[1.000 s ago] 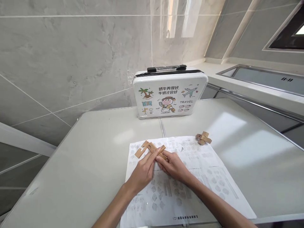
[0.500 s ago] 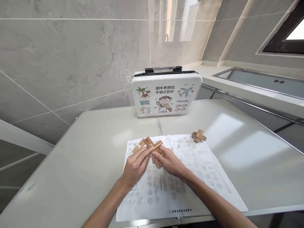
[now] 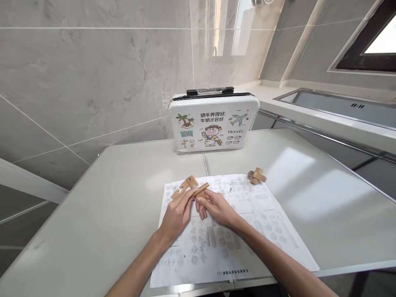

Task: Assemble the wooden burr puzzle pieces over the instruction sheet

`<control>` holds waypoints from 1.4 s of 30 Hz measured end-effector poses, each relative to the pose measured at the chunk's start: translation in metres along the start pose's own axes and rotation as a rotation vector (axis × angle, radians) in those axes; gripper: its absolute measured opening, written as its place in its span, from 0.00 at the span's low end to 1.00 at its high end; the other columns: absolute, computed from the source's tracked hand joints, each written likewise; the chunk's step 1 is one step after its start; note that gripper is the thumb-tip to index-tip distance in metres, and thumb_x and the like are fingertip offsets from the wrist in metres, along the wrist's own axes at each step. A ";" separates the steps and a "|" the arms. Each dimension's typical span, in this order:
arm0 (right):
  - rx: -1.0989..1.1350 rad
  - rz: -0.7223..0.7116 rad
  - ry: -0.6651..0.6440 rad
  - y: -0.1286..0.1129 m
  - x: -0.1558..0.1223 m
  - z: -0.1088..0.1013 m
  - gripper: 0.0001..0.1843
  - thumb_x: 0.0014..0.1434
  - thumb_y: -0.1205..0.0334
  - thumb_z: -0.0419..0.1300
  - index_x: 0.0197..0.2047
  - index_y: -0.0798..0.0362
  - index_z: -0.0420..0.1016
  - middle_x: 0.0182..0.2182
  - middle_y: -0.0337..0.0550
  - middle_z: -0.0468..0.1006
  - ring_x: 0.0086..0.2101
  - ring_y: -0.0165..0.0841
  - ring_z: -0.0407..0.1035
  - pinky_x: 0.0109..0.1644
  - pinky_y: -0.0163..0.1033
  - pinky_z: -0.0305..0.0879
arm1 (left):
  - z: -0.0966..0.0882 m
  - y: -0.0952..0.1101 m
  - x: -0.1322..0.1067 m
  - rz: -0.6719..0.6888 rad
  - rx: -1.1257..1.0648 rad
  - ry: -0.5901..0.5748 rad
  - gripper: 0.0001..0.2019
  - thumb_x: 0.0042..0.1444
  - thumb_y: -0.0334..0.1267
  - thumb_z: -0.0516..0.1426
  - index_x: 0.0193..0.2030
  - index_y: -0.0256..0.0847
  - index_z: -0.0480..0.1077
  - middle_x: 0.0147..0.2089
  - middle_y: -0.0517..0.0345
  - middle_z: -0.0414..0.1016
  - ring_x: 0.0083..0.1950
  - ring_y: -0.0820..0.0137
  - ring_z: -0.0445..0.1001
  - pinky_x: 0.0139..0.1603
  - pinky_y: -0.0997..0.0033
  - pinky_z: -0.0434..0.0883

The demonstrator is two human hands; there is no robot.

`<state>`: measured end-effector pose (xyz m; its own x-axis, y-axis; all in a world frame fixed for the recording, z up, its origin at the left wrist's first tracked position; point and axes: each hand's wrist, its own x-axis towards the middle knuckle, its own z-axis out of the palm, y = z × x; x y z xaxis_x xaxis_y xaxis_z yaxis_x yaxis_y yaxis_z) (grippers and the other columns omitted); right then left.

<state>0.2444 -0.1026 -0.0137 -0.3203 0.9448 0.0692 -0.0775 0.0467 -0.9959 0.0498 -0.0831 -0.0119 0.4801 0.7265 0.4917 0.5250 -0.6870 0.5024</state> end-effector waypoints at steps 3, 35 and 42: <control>0.012 0.010 -0.002 0.000 0.001 0.001 0.20 0.72 0.41 0.57 0.41 0.51 0.69 0.32 0.39 0.79 0.24 0.30 0.73 0.32 0.38 0.71 | 0.001 0.000 -0.001 0.007 0.008 0.001 0.19 0.75 0.32 0.48 0.68 0.48 0.66 0.59 0.52 0.81 0.58 0.62 0.81 0.59 0.57 0.79; -0.310 -0.024 0.234 0.000 0.001 -0.007 0.14 0.74 0.50 0.53 0.39 0.48 0.70 0.34 0.43 0.82 0.26 0.33 0.72 0.28 0.37 0.64 | -0.049 -0.003 0.023 -0.552 -0.270 0.215 0.17 0.72 0.54 0.53 0.45 0.43 0.70 0.29 0.63 0.69 0.30 0.70 0.66 0.33 0.70 0.65; -0.399 -0.043 0.158 -0.004 -0.001 -0.006 0.12 0.75 0.56 0.52 0.38 0.48 0.71 0.28 0.39 0.78 0.26 0.34 0.71 0.32 0.38 0.63 | -0.060 0.005 0.028 -0.460 -0.483 0.140 0.22 0.67 0.59 0.57 0.32 0.41 0.72 0.30 0.59 0.66 0.31 0.70 0.64 0.33 0.70 0.65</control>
<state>0.2512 -0.1019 -0.0102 -0.1740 0.9758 0.1322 0.2938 0.1796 -0.9389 0.0241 -0.0672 0.0474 0.1709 0.9597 0.2232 0.2656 -0.2630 0.9275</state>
